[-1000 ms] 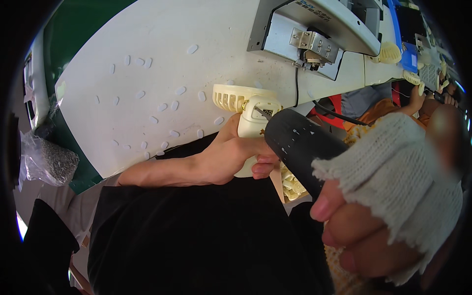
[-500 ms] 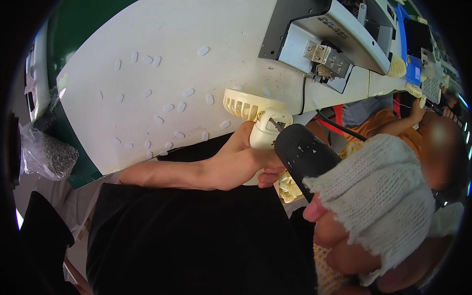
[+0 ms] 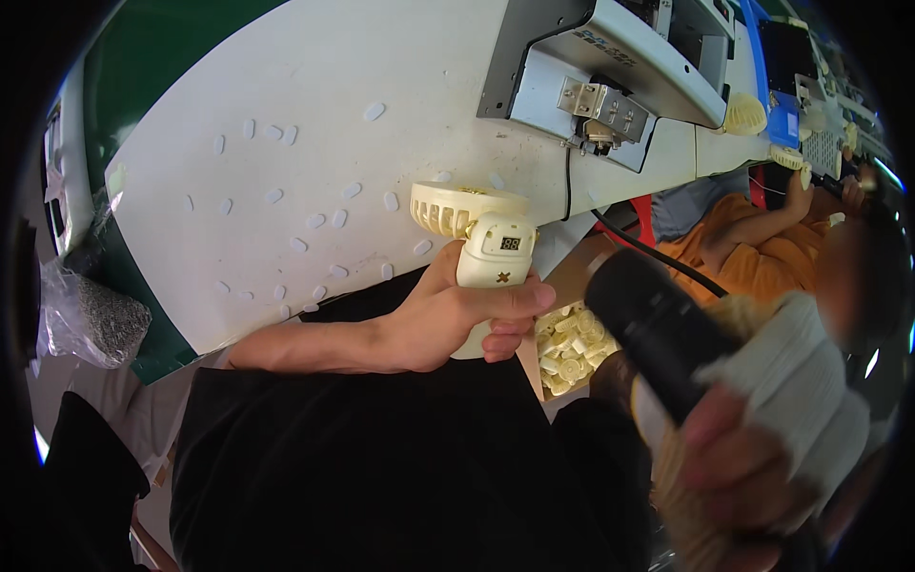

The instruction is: The person assembles portable fans by attaching fan heads to handles, driving screws into the joints with an electric screwdriver, and placing the assembled fans on the workbench and conveyor belt.

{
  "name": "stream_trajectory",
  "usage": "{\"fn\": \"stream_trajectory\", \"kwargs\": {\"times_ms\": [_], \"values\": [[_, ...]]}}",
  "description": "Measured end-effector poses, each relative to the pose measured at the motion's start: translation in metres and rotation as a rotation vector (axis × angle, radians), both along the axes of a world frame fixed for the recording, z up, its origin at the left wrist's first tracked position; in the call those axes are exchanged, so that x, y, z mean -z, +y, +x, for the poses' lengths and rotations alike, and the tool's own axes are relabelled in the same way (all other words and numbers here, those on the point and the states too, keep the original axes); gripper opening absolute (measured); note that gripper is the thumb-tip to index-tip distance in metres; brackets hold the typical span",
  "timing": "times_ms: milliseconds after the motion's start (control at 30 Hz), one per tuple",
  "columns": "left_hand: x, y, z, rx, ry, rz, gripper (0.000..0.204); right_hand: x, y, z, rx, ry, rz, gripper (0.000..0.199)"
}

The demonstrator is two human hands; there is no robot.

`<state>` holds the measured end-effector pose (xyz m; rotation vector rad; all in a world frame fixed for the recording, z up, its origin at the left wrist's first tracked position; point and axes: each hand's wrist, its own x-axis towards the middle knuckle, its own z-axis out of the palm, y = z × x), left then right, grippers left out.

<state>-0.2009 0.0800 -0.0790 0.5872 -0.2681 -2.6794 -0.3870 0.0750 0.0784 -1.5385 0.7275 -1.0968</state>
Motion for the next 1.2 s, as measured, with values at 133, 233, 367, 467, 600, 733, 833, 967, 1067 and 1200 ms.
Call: {"fn": "stream_trajectory", "kwargs": {"times_ms": [133, 233, 367, 467, 600, 733, 833, 967, 1067, 1200], "values": [[0.000, -0.001, 0.004, -0.003, 0.019, 0.040, 0.017, 0.042, -0.030, -0.007, 0.214, -0.078, 0.015, 0.027], [-0.001, -0.001, 0.003, -0.009, 0.017, 0.082, 0.019, 0.071, -0.050, -0.039, 0.007, -0.108, -0.007, 0.033], [0.001, 0.000, 0.002, -0.018, 0.018, 0.100, 0.020, 0.071, -0.042, -0.041, -0.030, -0.141, 0.039, 0.034], [-0.001, -0.001, 0.002, -0.017, 0.005, 0.107, 0.019, 0.052, -0.019, -0.016, 0.075, -0.166, 0.112, 0.038], [0.001, 0.002, 0.001, -0.013, 0.009, 0.091, 0.018, 0.004, 0.028, 0.003, 0.226, -0.040, 0.109, 0.028], [-0.001, 0.000, 0.002, -0.010, -0.006, 0.097, 0.019, -0.010, 0.033, -0.005, -0.014, 0.171, 0.110, 0.039], [-0.001, 0.000, 0.002, -0.005, -0.017, 0.090, 0.020, 0.001, 0.049, 0.007, 0.216, 0.093, 0.130, 0.038], [0.000, 0.001, 0.000, -0.014, -0.017, 0.076, 0.020, 0.011, 0.048, 0.017, 0.380, 0.006, 0.144, 0.033], [-0.001, 0.000, 0.000, -0.014, -0.018, 0.061, 0.020, 0.016, 0.038, 0.022, 0.296, 0.007, 0.121, 0.032], [0.002, 0.004, 0.000, -0.013, -0.018, 0.026, 0.019, 0.021, 0.023, 0.026, 0.163, -0.001, 0.103, 0.042]]}}
